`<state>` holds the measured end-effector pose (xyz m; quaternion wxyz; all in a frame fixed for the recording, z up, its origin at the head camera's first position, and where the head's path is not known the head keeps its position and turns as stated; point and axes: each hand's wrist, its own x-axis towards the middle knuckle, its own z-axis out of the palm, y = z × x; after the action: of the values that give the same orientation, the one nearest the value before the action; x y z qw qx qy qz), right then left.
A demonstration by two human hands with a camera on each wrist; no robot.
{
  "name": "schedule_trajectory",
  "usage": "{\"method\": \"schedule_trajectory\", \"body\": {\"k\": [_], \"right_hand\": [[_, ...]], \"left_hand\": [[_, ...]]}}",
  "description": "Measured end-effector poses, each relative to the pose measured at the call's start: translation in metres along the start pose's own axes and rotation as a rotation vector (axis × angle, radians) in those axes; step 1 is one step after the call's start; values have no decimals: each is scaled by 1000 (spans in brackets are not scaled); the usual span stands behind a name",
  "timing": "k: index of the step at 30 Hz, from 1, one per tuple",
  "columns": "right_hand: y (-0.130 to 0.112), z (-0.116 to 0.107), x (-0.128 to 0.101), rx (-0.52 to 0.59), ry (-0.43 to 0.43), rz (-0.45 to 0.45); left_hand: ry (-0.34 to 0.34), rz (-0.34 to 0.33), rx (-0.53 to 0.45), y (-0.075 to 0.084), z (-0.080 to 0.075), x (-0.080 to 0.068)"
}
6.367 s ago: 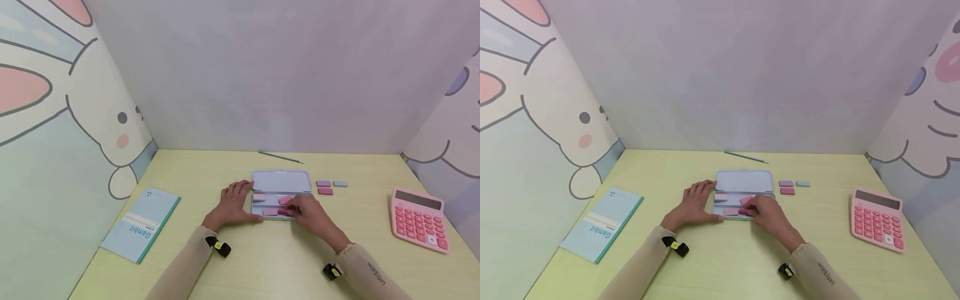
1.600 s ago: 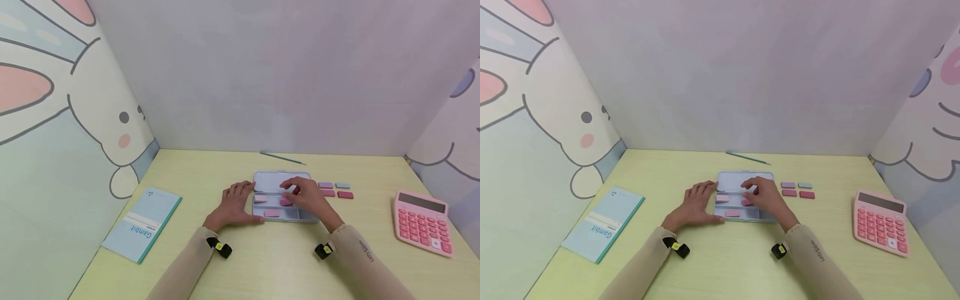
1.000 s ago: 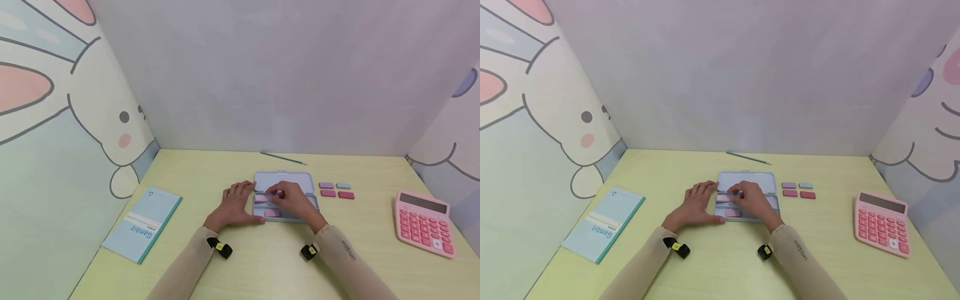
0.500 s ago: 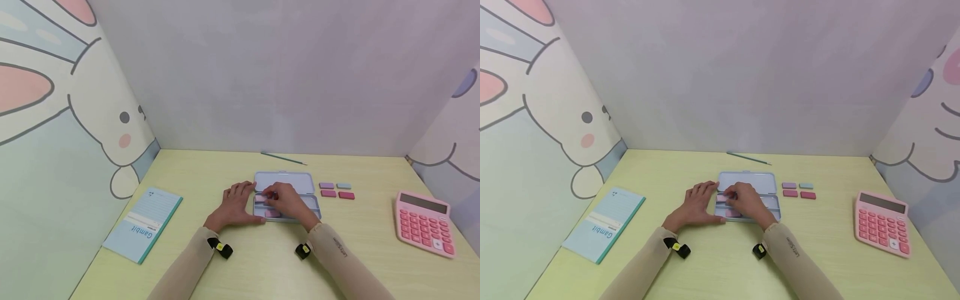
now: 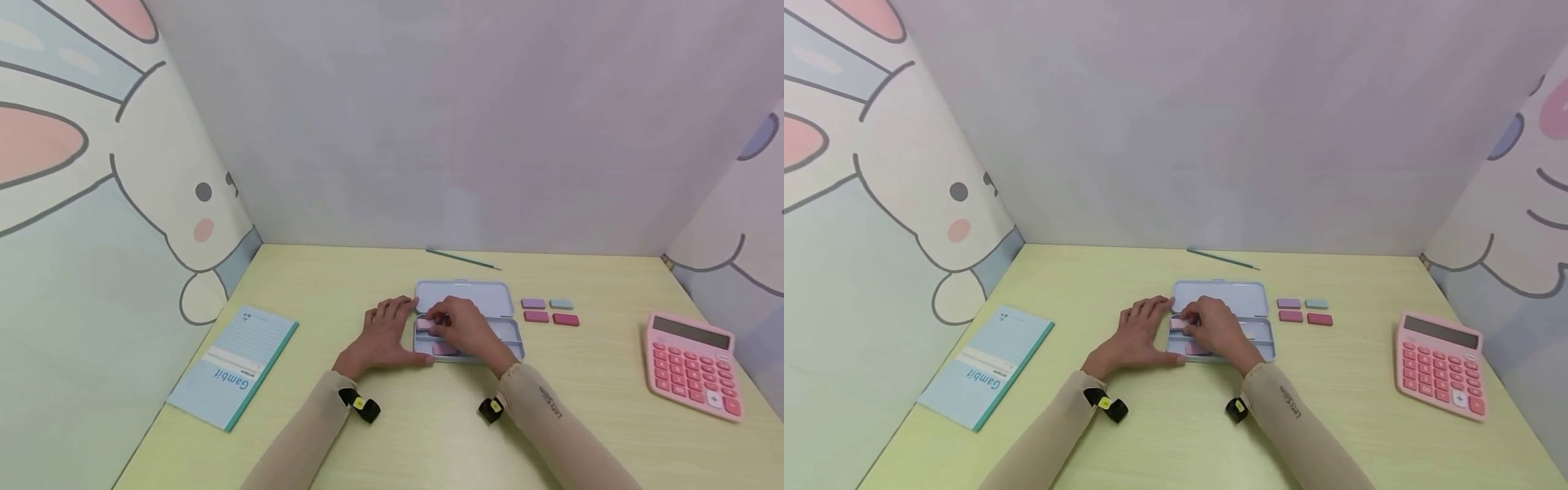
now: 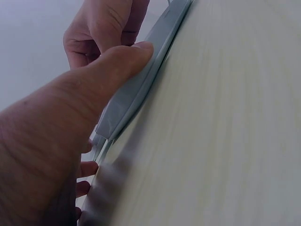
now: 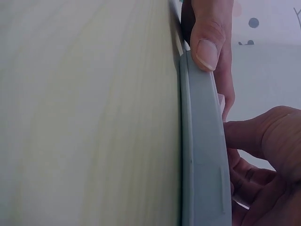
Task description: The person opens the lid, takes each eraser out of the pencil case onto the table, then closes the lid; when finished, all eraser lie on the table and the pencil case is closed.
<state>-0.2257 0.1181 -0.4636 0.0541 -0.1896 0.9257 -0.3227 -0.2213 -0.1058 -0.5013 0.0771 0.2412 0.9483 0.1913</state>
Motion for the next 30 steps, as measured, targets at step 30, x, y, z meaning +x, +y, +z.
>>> {"method": "schedule_trajectory", "body": {"k": [30], "right_hand": [[41,-50,-54,9,170,70]], "left_hand": [[5,-8,-10,1,0,0]]}}
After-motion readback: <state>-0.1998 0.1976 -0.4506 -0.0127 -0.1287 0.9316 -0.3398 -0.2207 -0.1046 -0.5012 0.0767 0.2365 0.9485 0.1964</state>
